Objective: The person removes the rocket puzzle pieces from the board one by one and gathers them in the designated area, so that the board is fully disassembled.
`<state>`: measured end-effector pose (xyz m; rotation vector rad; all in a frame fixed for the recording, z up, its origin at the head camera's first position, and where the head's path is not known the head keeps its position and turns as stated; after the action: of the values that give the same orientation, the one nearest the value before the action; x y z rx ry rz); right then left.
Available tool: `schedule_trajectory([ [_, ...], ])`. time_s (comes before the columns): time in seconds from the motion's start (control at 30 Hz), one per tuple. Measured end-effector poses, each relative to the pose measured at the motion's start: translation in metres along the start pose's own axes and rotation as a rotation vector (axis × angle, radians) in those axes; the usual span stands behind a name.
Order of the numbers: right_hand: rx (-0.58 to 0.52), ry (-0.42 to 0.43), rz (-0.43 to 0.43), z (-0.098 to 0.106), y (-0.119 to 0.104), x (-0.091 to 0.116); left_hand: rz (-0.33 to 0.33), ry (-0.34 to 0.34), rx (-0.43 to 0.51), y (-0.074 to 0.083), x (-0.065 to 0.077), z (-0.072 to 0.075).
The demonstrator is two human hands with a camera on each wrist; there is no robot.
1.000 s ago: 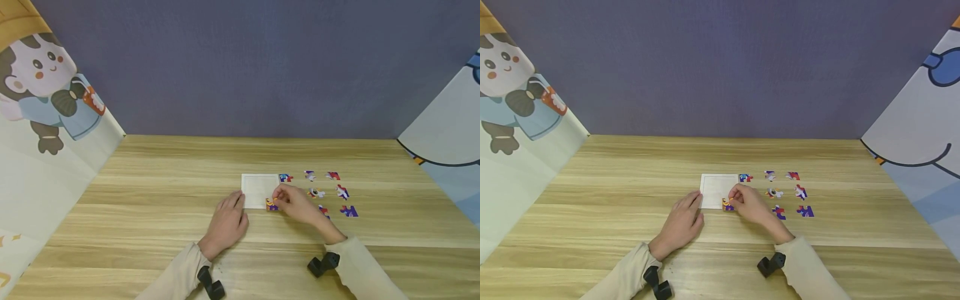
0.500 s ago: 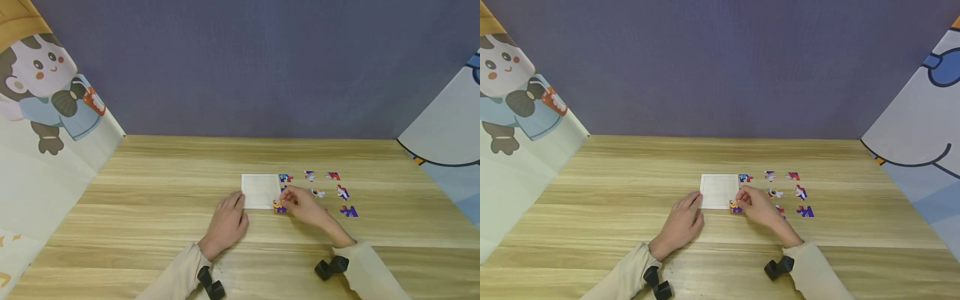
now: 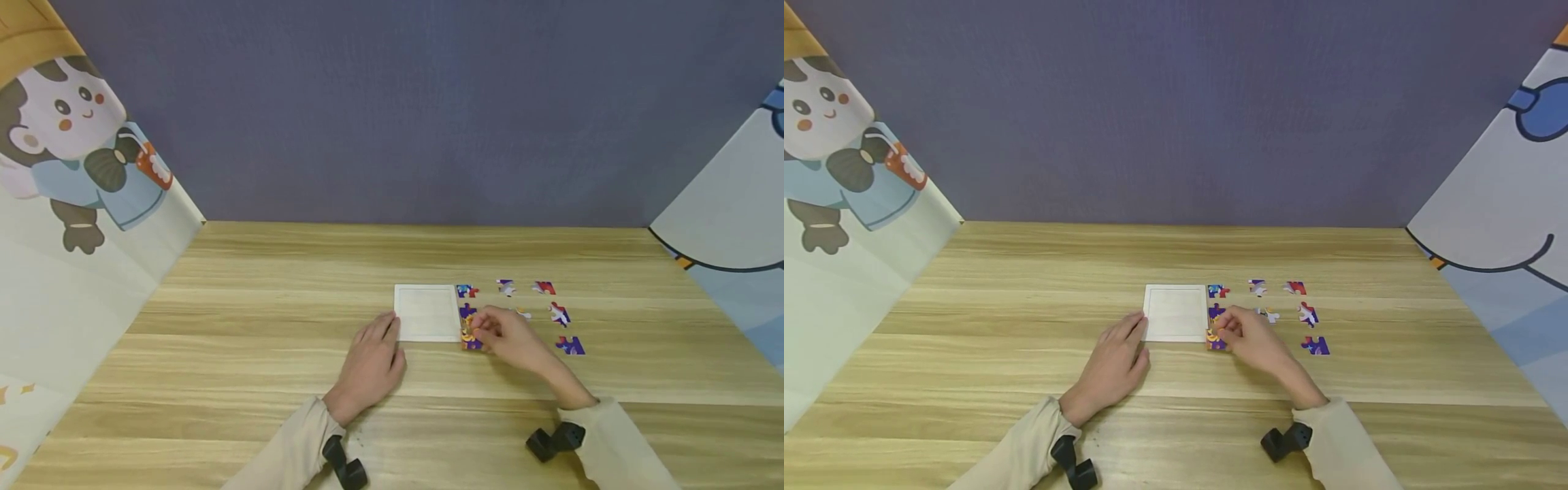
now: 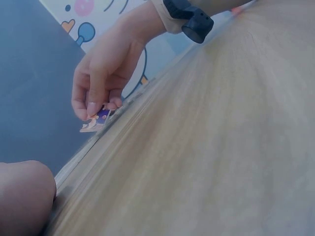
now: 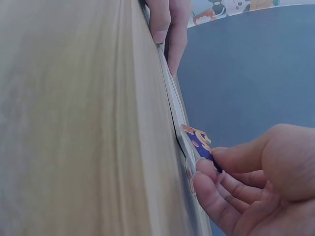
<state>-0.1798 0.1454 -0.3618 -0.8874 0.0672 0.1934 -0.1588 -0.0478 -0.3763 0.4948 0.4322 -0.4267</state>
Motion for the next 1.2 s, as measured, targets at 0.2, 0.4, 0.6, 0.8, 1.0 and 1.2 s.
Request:
schedule_trajectory([
  [0.2, -0.018, -0.024, -0.013, 0.0019, 0.0018, 0.0029, -0.002, 0.004, 0.004, -0.0001, -0.0002, -0.0001],
  [0.4, -0.024, -0.046, -0.035, 0.0015, 0.0047, 0.0052, -0.004, -0.001, 0.003, 0.0004, 0.0001, -0.0003],
  [0.6, -0.018, -0.054, -0.049, 0.0011, 0.0060, 0.0066, -0.014, 0.013, 0.004, 0.0015, 0.0000, 0.0003],
  [0.8, -0.012, -0.067, -0.042, 0.0002, 0.0078, 0.0068, -0.013, 0.012, 0.003, 0.0018, -0.0004, 0.0002],
  [1.0, 0.012, -0.059, -0.042, 0.0008, 0.0083, 0.0063, -0.017, 0.020, 0.008, 0.0012, -0.0002, 0.0005],
  [1.2, 0.024, -0.050, -0.063, 0.0016, 0.0097, 0.0067, -0.012, 0.012, 0.010, 0.0006, 0.0000, 0.0004],
])
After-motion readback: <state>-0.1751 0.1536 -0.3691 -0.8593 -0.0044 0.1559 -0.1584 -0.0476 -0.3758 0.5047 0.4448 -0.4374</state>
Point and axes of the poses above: each hand's wrist, its own x-axis away from the middle knuckle, its own z-axis out of the back of the hand, y = z × x, the point moved 9 cm from there along -x, towards the middle knuckle, and after that the axes turned 13 degrees about y, right-handed, at the moved point
